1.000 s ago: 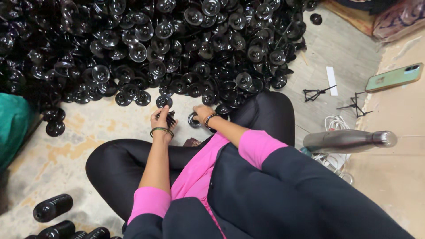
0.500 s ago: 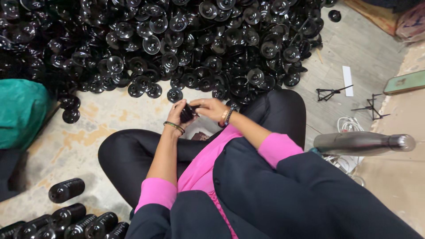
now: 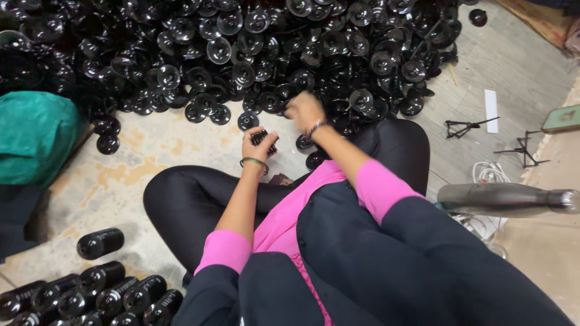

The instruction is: The person sits on the floor among large piles of black plastic parts, picks up individual pieces, turns them over in both hands, and stacks or sets them aside. The person occasionally fits a ribbed plastic piece onto a round base and places the assembled piece back onto the pile.

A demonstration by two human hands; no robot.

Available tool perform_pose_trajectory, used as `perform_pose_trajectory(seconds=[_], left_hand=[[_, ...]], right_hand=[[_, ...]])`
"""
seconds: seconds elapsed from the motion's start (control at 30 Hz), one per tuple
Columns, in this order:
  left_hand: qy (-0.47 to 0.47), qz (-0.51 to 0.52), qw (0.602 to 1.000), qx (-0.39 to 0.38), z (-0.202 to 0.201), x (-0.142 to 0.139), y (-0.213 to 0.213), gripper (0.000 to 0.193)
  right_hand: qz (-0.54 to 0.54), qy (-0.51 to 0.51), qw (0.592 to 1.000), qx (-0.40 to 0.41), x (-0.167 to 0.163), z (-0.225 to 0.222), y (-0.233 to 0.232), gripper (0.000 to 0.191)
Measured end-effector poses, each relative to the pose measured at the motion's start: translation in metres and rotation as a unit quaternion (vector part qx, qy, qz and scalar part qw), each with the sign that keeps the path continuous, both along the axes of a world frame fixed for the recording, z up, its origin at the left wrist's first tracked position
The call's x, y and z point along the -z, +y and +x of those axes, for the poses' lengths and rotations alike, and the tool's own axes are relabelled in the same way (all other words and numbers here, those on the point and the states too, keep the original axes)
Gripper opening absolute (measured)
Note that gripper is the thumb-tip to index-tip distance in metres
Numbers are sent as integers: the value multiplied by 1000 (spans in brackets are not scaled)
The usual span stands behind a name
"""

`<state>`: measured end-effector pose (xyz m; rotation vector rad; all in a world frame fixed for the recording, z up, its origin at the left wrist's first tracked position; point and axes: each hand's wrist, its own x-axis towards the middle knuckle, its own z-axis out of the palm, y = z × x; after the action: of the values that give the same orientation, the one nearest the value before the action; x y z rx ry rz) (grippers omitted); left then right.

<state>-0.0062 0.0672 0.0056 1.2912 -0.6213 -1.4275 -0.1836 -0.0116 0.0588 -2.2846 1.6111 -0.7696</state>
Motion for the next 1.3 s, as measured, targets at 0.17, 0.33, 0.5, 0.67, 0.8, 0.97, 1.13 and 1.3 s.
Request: perform_pose_trajectory(seconds=[0.17,0.33,0.5,0.67,0.8,0.97,1.13,1.3], left_hand=[[135,149,976,-78,20,-6,-13,47],[175,134,975,-36,15,-1,-17,41],[198,114,972,55,10,3,-14,35],[171,129,975,65,23,-3,-10,34],[95,88,986,101,15,0,-4,42],[-35,-52,986,155,-1,6,4,55],[90,36,993,60,2,1,-4,54],[133,88,987,-17,11,-6,-11,52]], right_hand=[[-80,215,969,92,-9,-32,-21,24],[-82,-92,992,34,8,-41,8,23],[125,-274,953,-26,24,0,63,28],[248,-373,869,-212,31,-4,51,26],[349,-411,829,-152,42,-18,41,27],[433,-474,766,-39,43,-21,56,22],[193,-186,963,6,10,-38,11,33],[102,192,956,197,-8,-59,-26,44]])
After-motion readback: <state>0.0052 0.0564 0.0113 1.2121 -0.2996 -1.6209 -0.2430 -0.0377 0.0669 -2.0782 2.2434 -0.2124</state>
